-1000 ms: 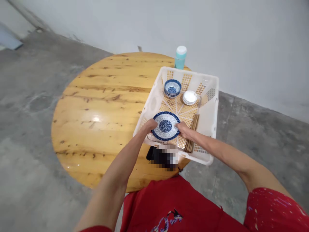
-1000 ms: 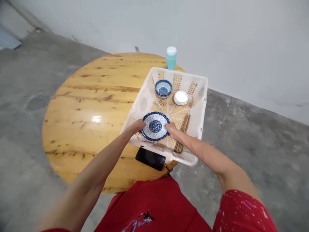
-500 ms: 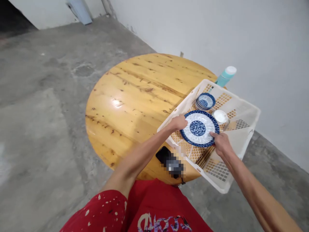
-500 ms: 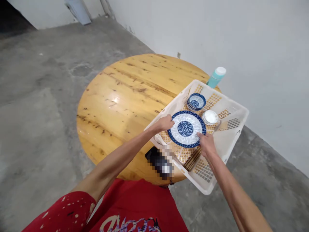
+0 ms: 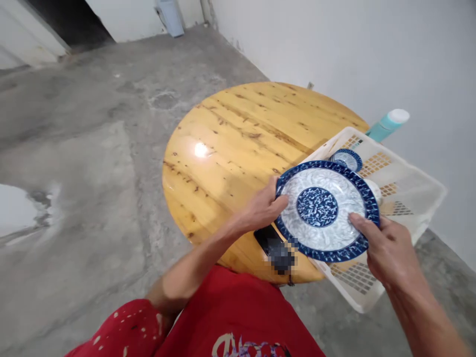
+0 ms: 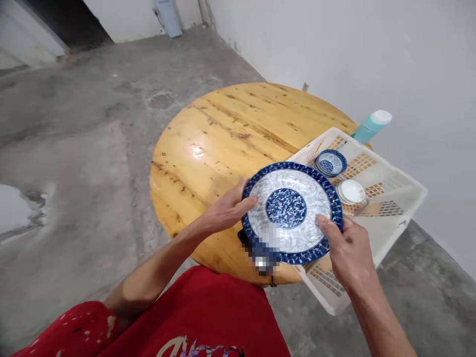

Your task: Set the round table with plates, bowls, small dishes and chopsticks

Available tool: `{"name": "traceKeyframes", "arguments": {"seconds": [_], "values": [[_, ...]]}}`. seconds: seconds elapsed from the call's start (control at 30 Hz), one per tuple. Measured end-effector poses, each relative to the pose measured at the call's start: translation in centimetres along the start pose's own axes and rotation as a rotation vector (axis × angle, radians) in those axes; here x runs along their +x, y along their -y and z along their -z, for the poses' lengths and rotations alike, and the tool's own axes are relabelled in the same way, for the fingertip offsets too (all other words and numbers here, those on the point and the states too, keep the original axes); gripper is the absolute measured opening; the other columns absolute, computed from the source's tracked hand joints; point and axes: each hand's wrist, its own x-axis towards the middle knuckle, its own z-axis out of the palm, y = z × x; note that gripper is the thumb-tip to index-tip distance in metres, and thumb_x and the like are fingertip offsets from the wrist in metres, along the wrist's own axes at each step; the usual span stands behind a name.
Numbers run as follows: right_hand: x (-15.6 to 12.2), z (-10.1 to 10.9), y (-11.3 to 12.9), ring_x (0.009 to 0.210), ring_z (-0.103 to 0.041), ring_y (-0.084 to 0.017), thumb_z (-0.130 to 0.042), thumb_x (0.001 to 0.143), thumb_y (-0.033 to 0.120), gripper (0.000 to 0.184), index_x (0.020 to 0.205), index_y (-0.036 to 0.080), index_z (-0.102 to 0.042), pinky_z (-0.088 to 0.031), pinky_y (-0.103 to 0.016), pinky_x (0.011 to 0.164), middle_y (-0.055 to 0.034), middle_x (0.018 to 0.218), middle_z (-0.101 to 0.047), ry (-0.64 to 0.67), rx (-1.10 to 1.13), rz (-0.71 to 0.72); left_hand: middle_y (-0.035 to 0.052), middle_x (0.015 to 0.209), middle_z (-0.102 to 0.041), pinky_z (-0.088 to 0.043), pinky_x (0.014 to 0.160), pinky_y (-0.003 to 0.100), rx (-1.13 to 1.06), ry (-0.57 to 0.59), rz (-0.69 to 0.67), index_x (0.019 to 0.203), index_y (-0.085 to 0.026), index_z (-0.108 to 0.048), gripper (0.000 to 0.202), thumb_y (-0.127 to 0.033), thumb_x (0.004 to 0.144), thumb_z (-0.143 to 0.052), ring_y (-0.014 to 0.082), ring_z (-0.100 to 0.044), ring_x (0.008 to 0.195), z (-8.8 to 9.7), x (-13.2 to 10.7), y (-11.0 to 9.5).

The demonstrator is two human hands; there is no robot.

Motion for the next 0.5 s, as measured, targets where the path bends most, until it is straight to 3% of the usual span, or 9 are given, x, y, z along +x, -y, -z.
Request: {"name": "traceKeyframes", "arguments": {"seconds": [0.2,0.33,0.5], "values": [[-3.6,-3.8,1.2,0.064,-0.059,-0.024,-0.070,0.077,0.057,0.033,0.075,0.024,-0.070,-0.049,-0.033,0.056,-0.0034,0.070,-0.069,0.254,-0.091,0.086,0.0097,0.128,-0.066,-0.046,0.108,0.040,-0.094,-0.168,0.076,0.132,-0.020,-0.049,0.039,-0.033,0.096,-0.043,0.0271,-0.059,0.123,1.4,-7.6,3.8],[-7.6,-6.7,0.3,0.067,-0.060,-0.024,-0.067,0.079,0.060,0.038,0.073,0.023,-0.068,-0.048,-0.033,0.059,-0.0042,0.072,-0.070,0.258,-0.155,0.071,0.0093,0.121,-0.069,-0.048,0.105,0.041,-0.102,-0.151,0.148,0.133,-0.020,-0.050,0.040,-0.033,0.096,-0.042,0.0272,-0.063,0.115,2.0,-11.6,6.7],[-13.6,-11.0,-1.9,0.087,-0.068,-0.031,-0.066,0.080,0.060,0.044,0.090,0.019,-0.074,-0.052,-0.037,0.075,-0.0084,0.091,-0.077,0.205,-0.196,0.001,0.0097,0.110,-0.071,-0.051,0.097,0.042,-0.061,-0.081,0.207,0.137,-0.021,-0.046,0.045,-0.034,0.095,-0.042,0.0283,-0.066,0.107,3.5,-16.0,11.2]]}}
